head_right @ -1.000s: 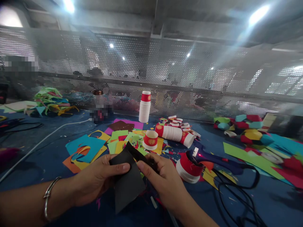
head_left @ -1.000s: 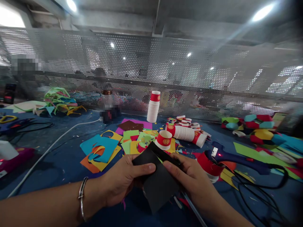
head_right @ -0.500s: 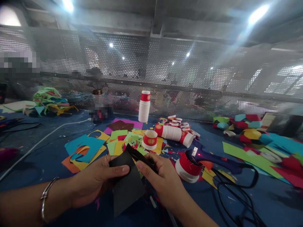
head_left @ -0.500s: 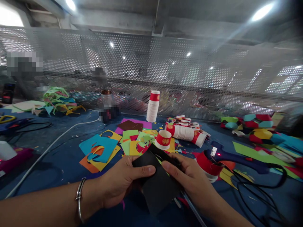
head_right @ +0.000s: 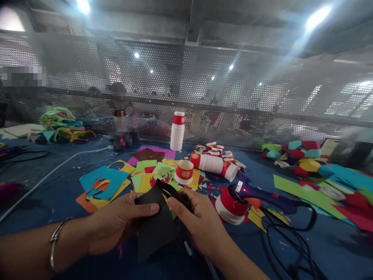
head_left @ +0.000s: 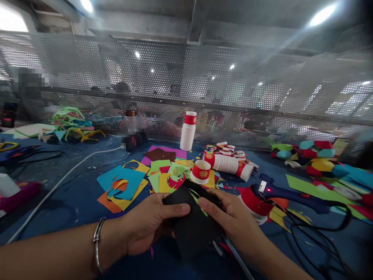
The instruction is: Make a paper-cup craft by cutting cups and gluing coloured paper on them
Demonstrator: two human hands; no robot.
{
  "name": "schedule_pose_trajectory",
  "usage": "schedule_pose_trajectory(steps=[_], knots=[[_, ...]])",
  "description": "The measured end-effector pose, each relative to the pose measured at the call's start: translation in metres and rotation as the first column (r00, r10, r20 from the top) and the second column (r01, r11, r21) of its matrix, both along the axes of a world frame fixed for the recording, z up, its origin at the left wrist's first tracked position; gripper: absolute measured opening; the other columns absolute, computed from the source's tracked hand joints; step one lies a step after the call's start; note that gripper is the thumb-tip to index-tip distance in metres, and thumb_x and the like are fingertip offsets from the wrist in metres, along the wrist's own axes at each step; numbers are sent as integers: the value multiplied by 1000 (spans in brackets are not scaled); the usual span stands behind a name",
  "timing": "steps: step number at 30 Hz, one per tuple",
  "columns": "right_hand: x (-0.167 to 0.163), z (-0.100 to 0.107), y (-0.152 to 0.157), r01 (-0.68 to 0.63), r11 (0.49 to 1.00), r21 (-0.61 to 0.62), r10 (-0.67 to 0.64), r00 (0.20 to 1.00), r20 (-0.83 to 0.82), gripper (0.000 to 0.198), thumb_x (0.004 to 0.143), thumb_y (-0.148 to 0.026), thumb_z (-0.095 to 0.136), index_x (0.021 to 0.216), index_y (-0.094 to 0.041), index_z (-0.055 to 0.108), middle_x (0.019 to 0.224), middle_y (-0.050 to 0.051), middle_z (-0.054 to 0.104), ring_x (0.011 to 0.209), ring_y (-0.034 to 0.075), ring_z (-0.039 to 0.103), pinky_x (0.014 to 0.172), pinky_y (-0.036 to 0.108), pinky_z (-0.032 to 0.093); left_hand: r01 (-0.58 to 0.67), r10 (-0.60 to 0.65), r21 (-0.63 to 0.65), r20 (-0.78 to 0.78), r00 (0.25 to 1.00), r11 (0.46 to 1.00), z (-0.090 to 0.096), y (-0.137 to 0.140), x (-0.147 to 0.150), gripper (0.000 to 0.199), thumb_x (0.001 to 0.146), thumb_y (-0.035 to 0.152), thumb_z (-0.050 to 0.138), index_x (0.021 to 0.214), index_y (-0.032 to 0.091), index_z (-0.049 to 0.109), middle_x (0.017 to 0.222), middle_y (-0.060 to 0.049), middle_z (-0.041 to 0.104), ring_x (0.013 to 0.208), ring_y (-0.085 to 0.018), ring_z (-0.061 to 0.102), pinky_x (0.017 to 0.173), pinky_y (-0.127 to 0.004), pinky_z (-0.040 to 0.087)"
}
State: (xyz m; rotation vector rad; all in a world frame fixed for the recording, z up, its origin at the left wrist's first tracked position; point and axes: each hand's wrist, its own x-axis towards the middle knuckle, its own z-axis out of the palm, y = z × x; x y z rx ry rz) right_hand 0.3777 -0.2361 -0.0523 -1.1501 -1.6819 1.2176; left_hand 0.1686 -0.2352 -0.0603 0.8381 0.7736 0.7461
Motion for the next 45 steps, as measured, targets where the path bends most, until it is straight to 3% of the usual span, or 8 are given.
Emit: schedule_pose_trajectory(steps=[13, 19, 24, 26, 31, 35, 40, 45], knots=[[0, 0, 1, -25, 999, -26, 23, 999, -49, 31, 92, -51, 63, 99, -21, 67, 96, 4, 70, 85, 20, 62, 68, 27, 50, -5, 4, -47, -17, 1000, 999, 4, -2, 3, 46, 72, 35, 85, 110, 12, 73, 106, -16, 76, 86, -22, 71, 80, -33, 56], [-1, -1, 1, -20, 996, -89, 9, 992, -124, 33, 91, -52, 63, 98, -20, 66, 99, 4, 70, 82, 18, 61, 67, 27, 50, -3, 3, -24, -6, 1000, 1000, 4, -1, 0, 55, 73, 34, 84, 122, 16, 68, 102, -14, 77, 86, -22, 71, 78, -33, 56], [-1, 1, 2, -14, 993, -117, -2, 991, -131, 40, 86, -56, 68, 94, -17, 64, 85, 3, 66, 77, 18, 60, 64, 27, 48, -18, 19, 19, -41, 999, 1000, 7, 4, -4, 46, 76, 34, 82, 118, 17, 70, 103, -12, 77, 84, -20, 71, 73, -29, 56], [-1, 2, 2, -22, 990, -139, -2, 986, -169, 41, 84, -57, 70, 94, -17, 63, 75, 0, 60, 66, 14, 55, 58, 25, 43, -72, 75, 60, -42, 996, 996, 8, 9, -7, 42, 78, 33, 80, 116, 17, 70, 102, -12, 77, 84, -20, 72, 72, -28, 56], [3, 2, 4, 10, 979, -204, -40, 988, -146, 40, 85, -55, 71, 83, -18, 54, 59, -9, 35, 46, 4, 19, 43, 23, 10, -246, 261, 216, -46, 964, 945, 11, 28, -18, 33, 78, 34, 79, 104, 15, 72, 95, -10, 78, 77, -18, 70, 66, -25, 54], [8, 5, 5, 58, 991, -122, -79, 982, -175, 36, 83, -50, 75, 91, -19, 57, 66, -8, 40, 49, 4, 17, 45, 24, 11, -323, 356, 270, -84, 931, 907, 18, 34, -26, 28, 78, 34, 78, 101, 18, 72, 88, -6, 78, 76, -20, 72, 68, -28, 57], [8, 7, 3, 176, 984, 8, -172, 971, -167, 31, 87, -48, 71, 97, -20, 61, 70, -7, 42, 53, 6, 22, 47, 25, 17, -196, 233, 233, -141, 962, 952, 24, 23, -27, 24, 77, 29, 77, 96, 14, 75, 81, -9, 78, 71, -20, 72, 65, -28, 57], [2, 3, 3, 57, 997, 46, -52, 992, -111, 29, 91, -47, 66, 96, -19, 61, 76, -4, 48, 66, 10, 39, 60, 25, 32, 11, 1, 233, -54, 999, 973, 21, 13, -21, 21, 78, 27, 77, 95, 15, 76, 84, -8, 78, 72, -17, 72, 70, -26, 57]])
